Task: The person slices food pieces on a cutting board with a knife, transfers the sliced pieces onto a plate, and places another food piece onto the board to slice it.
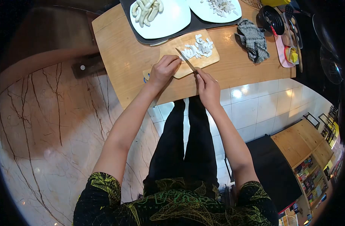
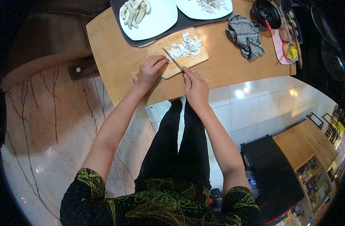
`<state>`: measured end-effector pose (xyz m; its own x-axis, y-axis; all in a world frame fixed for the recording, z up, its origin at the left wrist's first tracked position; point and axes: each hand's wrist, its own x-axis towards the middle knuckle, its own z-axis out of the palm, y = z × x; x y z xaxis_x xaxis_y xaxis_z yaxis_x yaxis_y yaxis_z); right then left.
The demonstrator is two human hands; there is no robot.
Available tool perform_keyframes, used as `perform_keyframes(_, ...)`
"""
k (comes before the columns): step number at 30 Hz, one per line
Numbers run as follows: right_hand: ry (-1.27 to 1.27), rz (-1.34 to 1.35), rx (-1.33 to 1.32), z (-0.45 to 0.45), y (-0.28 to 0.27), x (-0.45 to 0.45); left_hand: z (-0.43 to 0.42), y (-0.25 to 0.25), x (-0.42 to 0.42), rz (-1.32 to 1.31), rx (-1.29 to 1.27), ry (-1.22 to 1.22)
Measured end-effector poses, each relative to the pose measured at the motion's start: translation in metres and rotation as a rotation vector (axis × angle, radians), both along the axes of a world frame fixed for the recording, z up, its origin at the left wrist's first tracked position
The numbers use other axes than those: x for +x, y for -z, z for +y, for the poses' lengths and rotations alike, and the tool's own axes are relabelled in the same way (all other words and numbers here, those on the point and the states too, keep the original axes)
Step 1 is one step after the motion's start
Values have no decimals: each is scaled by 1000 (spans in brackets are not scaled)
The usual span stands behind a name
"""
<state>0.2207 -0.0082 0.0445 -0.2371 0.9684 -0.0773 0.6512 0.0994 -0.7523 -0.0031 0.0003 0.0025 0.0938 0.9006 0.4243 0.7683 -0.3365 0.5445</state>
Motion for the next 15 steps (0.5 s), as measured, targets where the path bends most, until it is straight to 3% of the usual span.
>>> perform_keyframes(6,-14,-181,57,-22,-11,6,-1,4,2,-23,10,-26)
perform_keyframes(15,-10,-169,39,-38,-8,24,-2,3,1,-21,-6,-11)
